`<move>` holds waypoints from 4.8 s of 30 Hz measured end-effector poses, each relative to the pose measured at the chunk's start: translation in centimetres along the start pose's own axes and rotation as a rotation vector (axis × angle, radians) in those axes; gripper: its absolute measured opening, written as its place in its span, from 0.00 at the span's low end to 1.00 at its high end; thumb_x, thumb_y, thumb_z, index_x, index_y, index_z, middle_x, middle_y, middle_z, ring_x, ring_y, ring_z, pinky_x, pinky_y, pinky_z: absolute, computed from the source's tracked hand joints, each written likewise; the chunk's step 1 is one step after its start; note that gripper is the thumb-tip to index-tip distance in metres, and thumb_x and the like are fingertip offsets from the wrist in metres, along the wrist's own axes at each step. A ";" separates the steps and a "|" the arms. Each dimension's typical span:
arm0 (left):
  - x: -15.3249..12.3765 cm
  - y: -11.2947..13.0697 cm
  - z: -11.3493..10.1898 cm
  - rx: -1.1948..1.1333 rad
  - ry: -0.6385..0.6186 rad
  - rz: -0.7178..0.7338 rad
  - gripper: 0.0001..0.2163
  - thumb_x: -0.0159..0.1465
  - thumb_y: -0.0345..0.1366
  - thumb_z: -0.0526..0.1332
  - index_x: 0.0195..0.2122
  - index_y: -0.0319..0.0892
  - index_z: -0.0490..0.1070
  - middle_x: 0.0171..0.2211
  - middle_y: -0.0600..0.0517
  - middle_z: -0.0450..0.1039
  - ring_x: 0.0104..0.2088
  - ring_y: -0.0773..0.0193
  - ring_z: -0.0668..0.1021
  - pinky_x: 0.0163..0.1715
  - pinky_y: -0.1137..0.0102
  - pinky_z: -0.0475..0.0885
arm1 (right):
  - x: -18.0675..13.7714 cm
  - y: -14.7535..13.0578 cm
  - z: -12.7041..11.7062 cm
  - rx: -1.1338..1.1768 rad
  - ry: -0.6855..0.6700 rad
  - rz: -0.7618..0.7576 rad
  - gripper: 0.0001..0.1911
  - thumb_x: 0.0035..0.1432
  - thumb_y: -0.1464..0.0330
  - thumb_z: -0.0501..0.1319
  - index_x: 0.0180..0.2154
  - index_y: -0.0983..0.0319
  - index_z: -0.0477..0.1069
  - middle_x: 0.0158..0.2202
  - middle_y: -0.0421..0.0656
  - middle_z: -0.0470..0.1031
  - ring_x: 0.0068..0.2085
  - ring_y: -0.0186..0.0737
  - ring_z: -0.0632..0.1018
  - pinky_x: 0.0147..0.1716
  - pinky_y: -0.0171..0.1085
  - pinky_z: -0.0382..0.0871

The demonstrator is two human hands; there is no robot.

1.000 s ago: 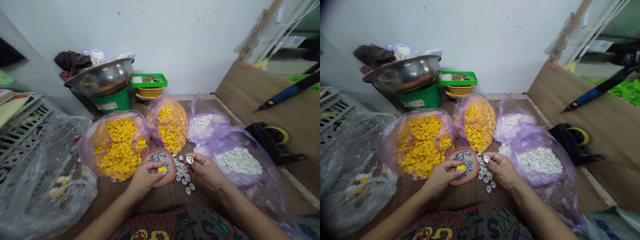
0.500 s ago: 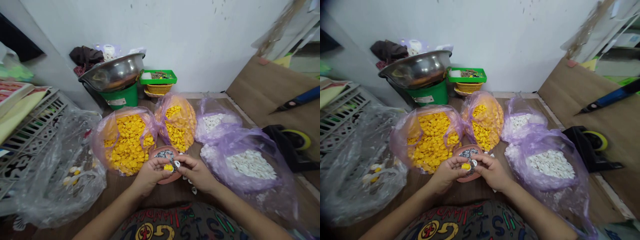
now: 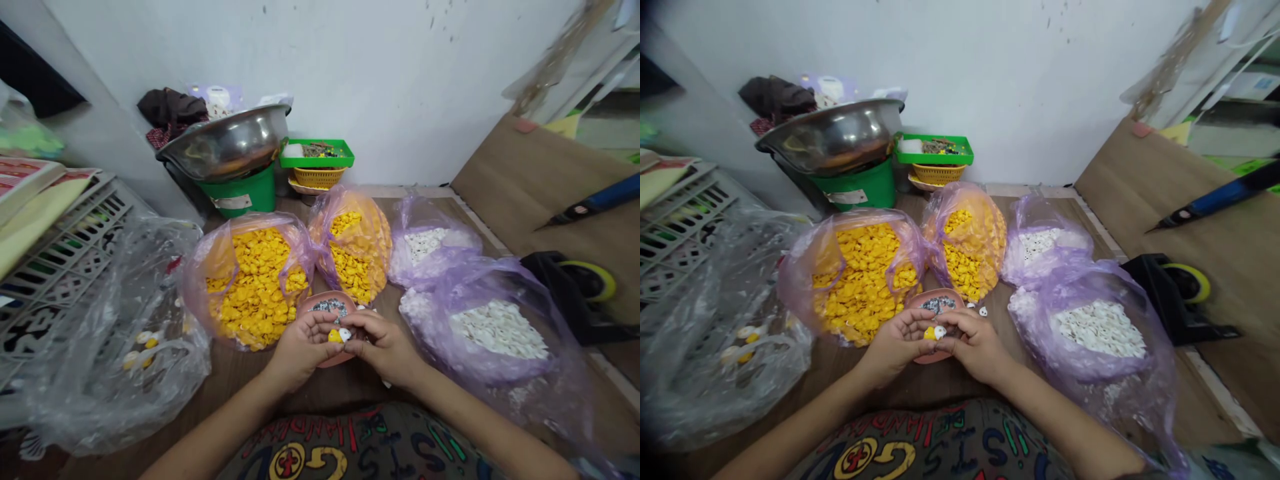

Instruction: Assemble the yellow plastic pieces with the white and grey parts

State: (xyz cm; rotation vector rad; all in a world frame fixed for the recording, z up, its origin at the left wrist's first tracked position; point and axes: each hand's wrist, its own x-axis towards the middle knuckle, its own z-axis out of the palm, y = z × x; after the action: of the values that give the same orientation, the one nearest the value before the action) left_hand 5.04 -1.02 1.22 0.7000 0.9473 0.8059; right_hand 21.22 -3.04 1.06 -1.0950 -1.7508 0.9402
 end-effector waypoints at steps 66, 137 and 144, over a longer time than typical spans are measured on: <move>-0.3 -1.4 -1.6 -0.127 -0.204 -0.225 0.17 0.38 0.41 0.71 0.23 0.37 0.69 0.20 0.54 0.70 0.22 0.71 0.71 0.24 0.76 0.66 | 0.5 -0.9 1.6 -0.465 -0.119 -0.299 0.12 0.58 0.70 0.50 0.41 0.64 0.68 0.35 0.48 0.75 0.37 0.41 0.74 0.36 0.41 0.70; 0.4 -0.6 -1.7 -0.354 0.028 -0.127 0.12 0.42 0.26 0.69 0.29 0.36 0.75 0.20 0.52 0.74 0.20 0.73 0.73 0.23 0.79 0.69 | 2.4 1.6 5.0 -0.125 0.170 0.089 0.06 0.54 0.71 0.50 0.26 0.60 0.61 0.25 0.40 0.66 0.30 0.37 0.69 0.30 0.35 0.64; 0.4 -1.5 -1.5 -0.306 0.047 -0.039 0.15 0.38 0.32 0.72 0.29 0.38 0.75 0.25 0.52 0.76 0.21 0.73 0.74 0.23 0.78 0.69 | 1.7 1.3 4.2 -0.156 0.156 0.032 0.06 0.54 0.71 0.52 0.27 0.60 0.64 0.26 0.41 0.67 0.31 0.37 0.70 0.31 0.35 0.65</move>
State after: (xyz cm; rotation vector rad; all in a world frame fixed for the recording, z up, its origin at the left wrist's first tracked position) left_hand 4.21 -1.20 -0.79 0.3973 0.8536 0.9120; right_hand 17.32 -1.66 -1.12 -1.2655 -1.7036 0.7256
